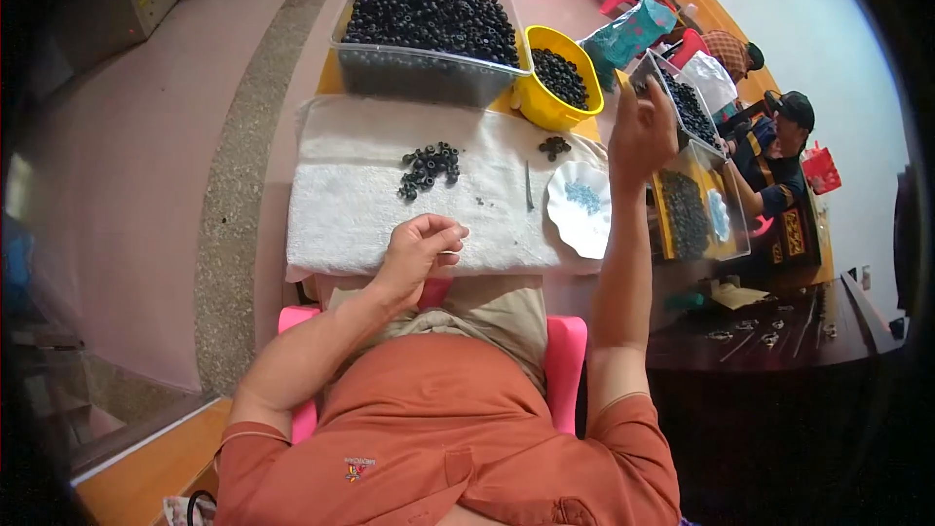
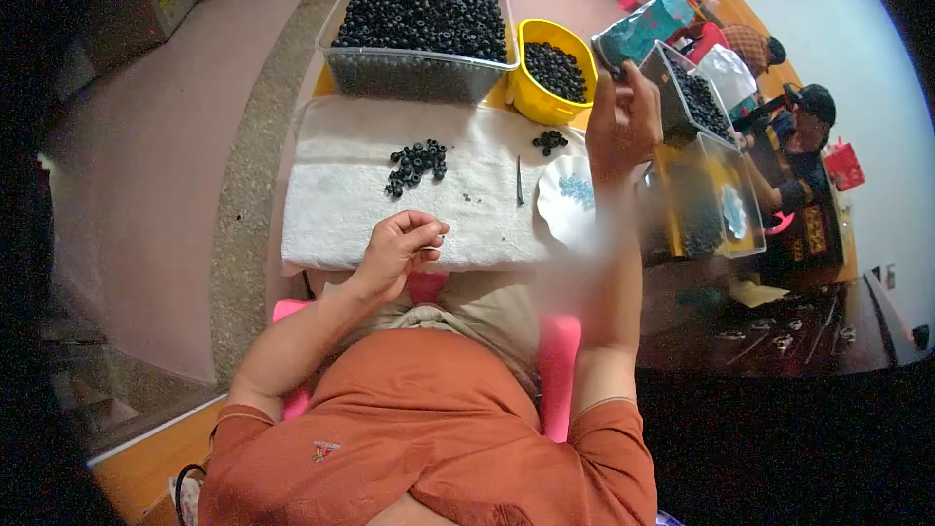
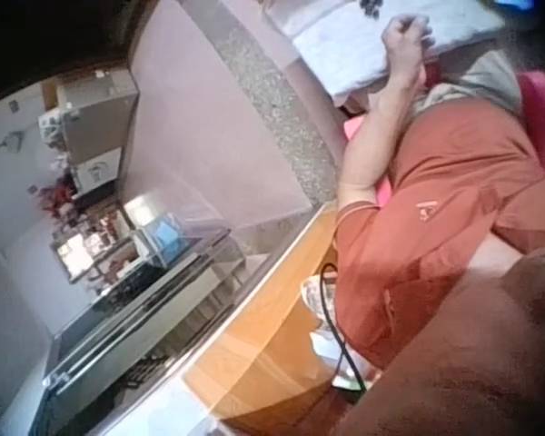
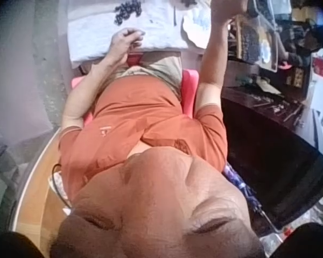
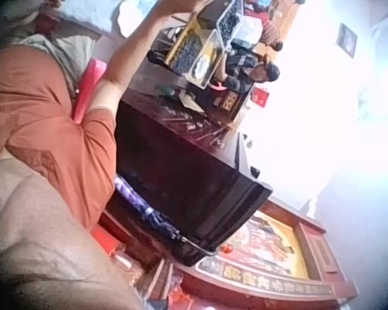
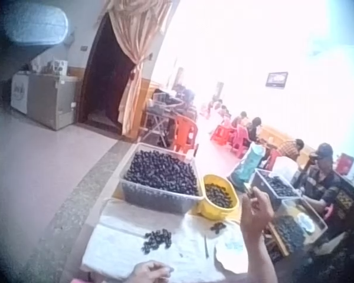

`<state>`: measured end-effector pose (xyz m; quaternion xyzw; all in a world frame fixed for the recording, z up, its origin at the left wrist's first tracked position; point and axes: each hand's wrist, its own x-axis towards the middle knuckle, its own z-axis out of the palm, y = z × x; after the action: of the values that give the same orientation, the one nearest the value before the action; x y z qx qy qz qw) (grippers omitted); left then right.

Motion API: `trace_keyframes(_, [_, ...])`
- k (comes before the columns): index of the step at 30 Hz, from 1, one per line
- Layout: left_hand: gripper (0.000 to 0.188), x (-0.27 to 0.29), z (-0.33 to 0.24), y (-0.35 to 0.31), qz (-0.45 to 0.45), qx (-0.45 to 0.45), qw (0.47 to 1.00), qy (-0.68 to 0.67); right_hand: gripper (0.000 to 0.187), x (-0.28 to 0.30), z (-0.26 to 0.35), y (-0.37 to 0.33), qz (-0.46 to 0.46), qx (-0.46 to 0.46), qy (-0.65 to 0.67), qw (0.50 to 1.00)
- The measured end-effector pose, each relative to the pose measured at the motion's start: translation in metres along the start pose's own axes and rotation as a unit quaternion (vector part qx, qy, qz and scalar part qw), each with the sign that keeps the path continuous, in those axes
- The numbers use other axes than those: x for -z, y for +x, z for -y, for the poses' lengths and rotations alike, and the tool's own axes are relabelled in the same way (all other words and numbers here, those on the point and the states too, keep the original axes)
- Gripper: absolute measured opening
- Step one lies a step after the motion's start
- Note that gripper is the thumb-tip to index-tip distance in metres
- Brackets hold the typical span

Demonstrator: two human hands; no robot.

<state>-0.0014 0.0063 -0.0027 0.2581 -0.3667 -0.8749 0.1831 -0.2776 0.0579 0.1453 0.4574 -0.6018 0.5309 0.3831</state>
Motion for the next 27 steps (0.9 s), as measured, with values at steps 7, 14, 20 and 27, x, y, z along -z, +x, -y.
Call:
trace_keyframes(7, [0.013, -0.002, -0.001, 0.003, 0.002, -0.003, 1.0, 0.005, 0.024, -0.022, -0.089, -0.005, 0.209, -0.071, -0.152, 0.964])
trace_keyframes(14, [0.012, -0.002, -0.003, -0.001, 0.002, 0.006, 1.0, 0.019, 0.016, -0.009, -0.061, -0.061, 0.275, -0.192, 0.017, 0.942])
trace_keyframes(20, [0.012, 0.0, 0.002, 0.001, 0.004, 0.002, 1.0, 0.018, 0.014, -0.02, -0.002, -0.116, 0.427, -0.191, 0.167, 0.868])
trace_keyframes(27, [0.014, 0.0, 0.003, 0.0, 0.008, 0.0, 1.0, 0.011, 0.021, -0.038, 0.036, -0.138, 0.503, -0.062, 0.084, 0.858])
